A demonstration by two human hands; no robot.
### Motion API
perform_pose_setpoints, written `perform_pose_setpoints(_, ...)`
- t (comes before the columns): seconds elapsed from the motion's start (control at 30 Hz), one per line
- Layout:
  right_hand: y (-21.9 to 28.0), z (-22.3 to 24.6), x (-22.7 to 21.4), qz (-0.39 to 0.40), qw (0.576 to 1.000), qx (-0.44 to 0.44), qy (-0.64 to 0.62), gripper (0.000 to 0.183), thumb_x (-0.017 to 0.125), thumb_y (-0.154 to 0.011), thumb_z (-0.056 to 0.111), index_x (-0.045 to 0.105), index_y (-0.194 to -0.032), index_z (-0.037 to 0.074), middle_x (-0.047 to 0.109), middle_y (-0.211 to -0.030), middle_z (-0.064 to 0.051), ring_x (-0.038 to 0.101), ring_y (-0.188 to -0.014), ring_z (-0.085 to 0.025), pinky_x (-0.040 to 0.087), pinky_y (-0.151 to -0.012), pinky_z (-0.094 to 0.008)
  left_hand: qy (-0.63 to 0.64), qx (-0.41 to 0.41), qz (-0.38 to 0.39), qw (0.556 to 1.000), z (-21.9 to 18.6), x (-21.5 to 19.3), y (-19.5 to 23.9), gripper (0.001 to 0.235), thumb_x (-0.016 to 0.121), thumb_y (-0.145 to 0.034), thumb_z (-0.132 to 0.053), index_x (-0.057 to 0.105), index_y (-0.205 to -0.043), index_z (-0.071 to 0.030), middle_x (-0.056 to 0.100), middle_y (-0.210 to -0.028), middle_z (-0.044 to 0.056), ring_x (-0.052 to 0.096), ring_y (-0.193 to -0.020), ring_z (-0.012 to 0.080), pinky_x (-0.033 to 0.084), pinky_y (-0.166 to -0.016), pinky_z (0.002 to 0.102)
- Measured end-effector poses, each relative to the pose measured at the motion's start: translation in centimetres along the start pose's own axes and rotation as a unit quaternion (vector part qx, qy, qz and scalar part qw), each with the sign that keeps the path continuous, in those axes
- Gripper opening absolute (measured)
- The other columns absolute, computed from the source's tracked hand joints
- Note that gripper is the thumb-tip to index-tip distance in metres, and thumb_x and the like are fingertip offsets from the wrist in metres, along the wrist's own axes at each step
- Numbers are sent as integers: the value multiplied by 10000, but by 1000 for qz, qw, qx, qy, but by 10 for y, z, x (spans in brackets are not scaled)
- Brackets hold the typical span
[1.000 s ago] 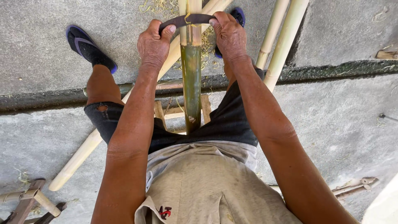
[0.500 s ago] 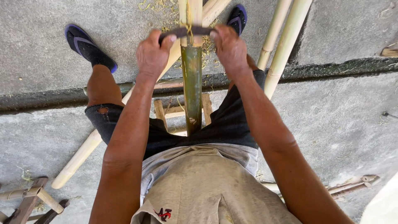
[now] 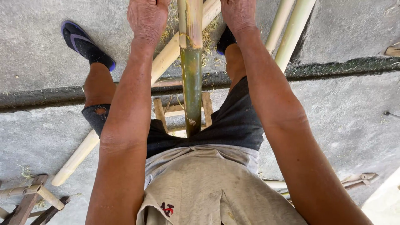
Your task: The recorder uses a hand-held blade to strip or shave the surface of a bamboo stalk.
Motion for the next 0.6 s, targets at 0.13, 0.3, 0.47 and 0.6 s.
perform_pose_setpoints(0.13,30,11,-47,-13,968,106,-228,290,532,-1126,258,692,-947,95,583,-616,-55,455,-459,-124,420,-388,-313,44,-10,35,998,-11,-12,27,249,720,-1019,-360,687,-900,-143,663,-657,-4,612,-531,136,504,-463,339)
perform_pose_setpoints(0.3,77,30,-80,-111,916,138,-359,341,460,-1110,357,680,-1077,99,713,-836,-49,646,-611,-108,534,-414,-263,47,-29,86,995,-16,-21,69,304,710,-1030,-408,653,-905,-136,659,-664,-14,593,-512,121,482,-447,320)
perform_pose_setpoints(0.47,116,45,-70,-23,915,167,-366,291,505,-1120,359,665,-1145,118,713,-952,-87,683,-667,-169,563,-484,-302,39,-33,101,994,-27,-42,105,342,704,-1022,-440,643,-914,-121,663,-685,24,607,-565,175,502,-525,386)
perform_pose_setpoints(0.6,121,48,-111,-108,927,131,-336,295,549,-1133,376,681,-1196,120,724,-994,-86,707,-807,-268,573,-637,-380,41,-9,77,996,-28,-46,102,369,731,-998,-460,648,-915,-110,685,-716,36,645,-621,207,512,-572,428)
Point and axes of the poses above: each hand's wrist, its own y-axis away from the middle knuckle, its own x-axis out of the palm, z = x × y, the point moved 9 cm from there along -y, towards the middle knuckle
